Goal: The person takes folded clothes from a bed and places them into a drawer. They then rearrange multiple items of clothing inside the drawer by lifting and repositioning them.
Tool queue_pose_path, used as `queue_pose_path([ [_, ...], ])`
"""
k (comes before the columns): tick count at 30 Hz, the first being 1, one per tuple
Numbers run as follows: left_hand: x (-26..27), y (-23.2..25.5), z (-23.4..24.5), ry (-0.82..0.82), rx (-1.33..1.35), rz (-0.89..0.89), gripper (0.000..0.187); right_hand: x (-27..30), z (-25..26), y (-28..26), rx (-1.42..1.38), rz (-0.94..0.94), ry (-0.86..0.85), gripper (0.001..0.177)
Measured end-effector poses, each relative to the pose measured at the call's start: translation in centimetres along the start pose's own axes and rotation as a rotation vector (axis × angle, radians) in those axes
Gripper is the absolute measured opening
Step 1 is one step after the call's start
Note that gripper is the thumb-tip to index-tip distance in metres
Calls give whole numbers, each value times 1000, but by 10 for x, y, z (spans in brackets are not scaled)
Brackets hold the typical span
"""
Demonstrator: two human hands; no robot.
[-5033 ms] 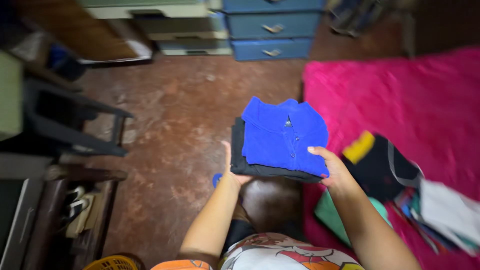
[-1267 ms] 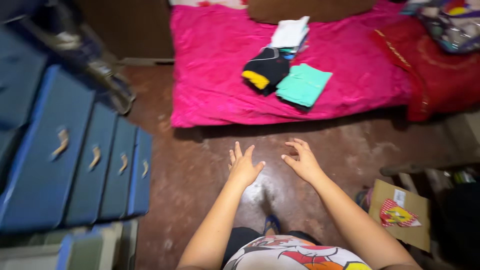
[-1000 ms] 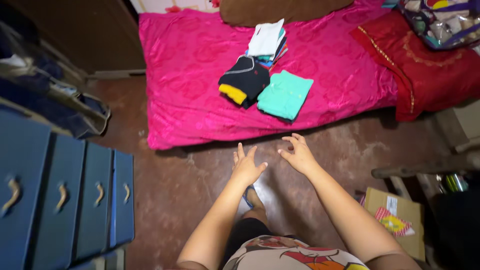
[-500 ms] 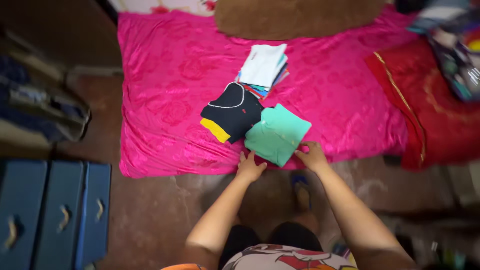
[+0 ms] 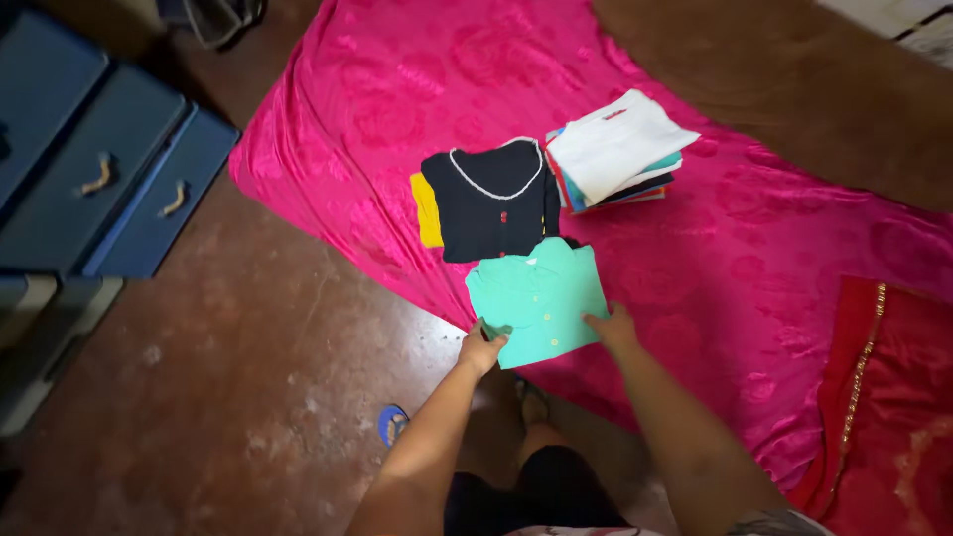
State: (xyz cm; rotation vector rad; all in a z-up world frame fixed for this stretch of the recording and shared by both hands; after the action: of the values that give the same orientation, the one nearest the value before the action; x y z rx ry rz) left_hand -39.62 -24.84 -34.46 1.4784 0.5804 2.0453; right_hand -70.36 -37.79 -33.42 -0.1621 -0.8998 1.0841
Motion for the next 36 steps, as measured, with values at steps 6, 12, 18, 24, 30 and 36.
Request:
queue_pose_path([
  [6,-6,-24,-37,-90,393,265,68,-6,0,12,-151,-197,55,75],
  [12,15,-20,-36,-105,550,417,59,19,3,-30,-261,-110,-172,47],
  [18,24,2,-25,-153,446,419,65,-13,-4,-35,-447,-159,-459,54],
  [24,3,6,-37,-102,544,305,80,-38,-11,-16,-169,8,-416,68],
  [30,-20,7,-44,-167,574,375,84,-60,-11,4,-208,-329,-604,88],
  [36,-20,25,-48,-358,809,374,77,-31,15,-29,-420,-641,-541,77],
])
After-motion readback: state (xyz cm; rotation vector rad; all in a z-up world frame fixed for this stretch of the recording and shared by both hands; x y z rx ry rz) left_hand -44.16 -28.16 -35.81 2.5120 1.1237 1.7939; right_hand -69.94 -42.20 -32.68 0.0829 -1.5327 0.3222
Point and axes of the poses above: each hand's wrist, its own x-axis away from the middle knuckle, its own z-axis out of the back of the hand, y = z × x, the point moved 3 cm from there along -x, towards the middle knuckle, and after that the axes turned 1 degree about -z, right-handed, at the moved point
